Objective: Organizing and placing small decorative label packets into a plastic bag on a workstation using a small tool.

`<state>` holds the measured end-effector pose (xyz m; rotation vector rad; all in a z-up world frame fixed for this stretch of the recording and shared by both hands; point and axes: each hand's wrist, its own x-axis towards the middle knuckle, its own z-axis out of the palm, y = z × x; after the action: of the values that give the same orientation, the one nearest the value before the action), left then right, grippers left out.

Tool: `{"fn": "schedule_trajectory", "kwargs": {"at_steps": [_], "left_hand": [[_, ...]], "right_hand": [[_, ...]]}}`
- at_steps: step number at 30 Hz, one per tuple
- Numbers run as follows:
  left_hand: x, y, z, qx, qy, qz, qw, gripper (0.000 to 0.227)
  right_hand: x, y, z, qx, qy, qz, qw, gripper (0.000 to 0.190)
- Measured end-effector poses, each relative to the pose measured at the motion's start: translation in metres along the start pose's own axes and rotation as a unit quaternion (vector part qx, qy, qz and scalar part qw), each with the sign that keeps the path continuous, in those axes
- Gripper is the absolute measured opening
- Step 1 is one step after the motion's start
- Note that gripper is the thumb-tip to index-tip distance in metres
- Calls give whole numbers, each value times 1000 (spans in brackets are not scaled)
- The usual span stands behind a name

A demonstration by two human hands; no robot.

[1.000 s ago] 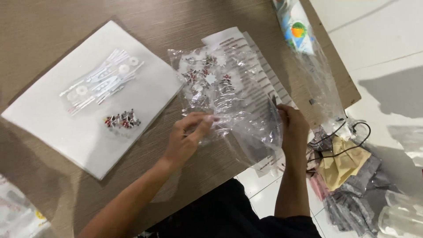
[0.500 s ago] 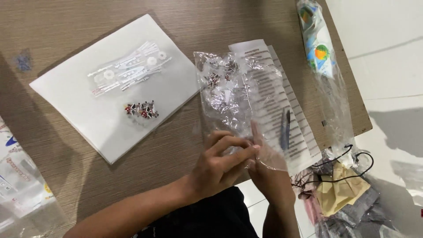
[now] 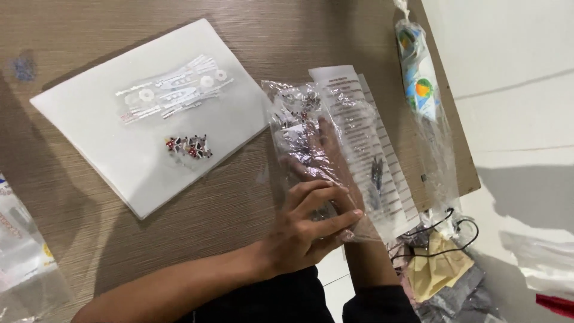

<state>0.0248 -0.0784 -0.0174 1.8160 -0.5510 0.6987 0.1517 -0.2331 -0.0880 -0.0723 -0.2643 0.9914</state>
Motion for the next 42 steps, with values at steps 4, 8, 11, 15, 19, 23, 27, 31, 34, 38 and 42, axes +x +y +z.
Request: {"fn": "schedule_trajectory", "kwargs": {"at_steps": [4, 8, 11, 15, 19, 23, 27, 31, 34, 38, 42], "left_hand": [[4, 4, 0, -44, -17, 3, 999, 27], [-3, -1, 3, -39, -23, 13, 999, 36], [-2, -3, -4, -70, -46, 6, 996, 56], [6, -7, -14, -72, -49, 13, 996, 57], [13, -11, -22, -63, -53, -14, 997, 58], [21, -9, -25, -65, -56, -19, 996, 51], [34, -52, 2, 33, 39, 10, 999, 55], [59, -81, -19, 179, -54, -140, 972, 84], [68, -93, -28, 205, -134, -230, 942, 99], [76, -90, -33, 201, -239, -309, 898, 107], [78, -94, -28, 230, -270, -310, 882, 104]], "right_hand": [[40, -28, -41, -830, 148, 61, 534, 102], [57, -30, -36, -953, 207, 104, 195, 110], [68, -13, 7, -932, 275, 119, 203, 64], [42, -35, -37, -973, 164, -3, 160, 78], [47, -33, -37, -966, 208, 131, 80, 72], [51, -26, -49, -963, 230, 137, 40, 45], [38, -25, -63, -956, 255, 145, 6, 30], [16, -23, -70, -939, 300, 162, -49, 36], [17, -7, 15, -970, 223, 92, 5, 37], [-12, 12, 43, -986, 132, -68, 72, 43], [-47, 20, 60, -987, 98, -115, -47, 36]]}}
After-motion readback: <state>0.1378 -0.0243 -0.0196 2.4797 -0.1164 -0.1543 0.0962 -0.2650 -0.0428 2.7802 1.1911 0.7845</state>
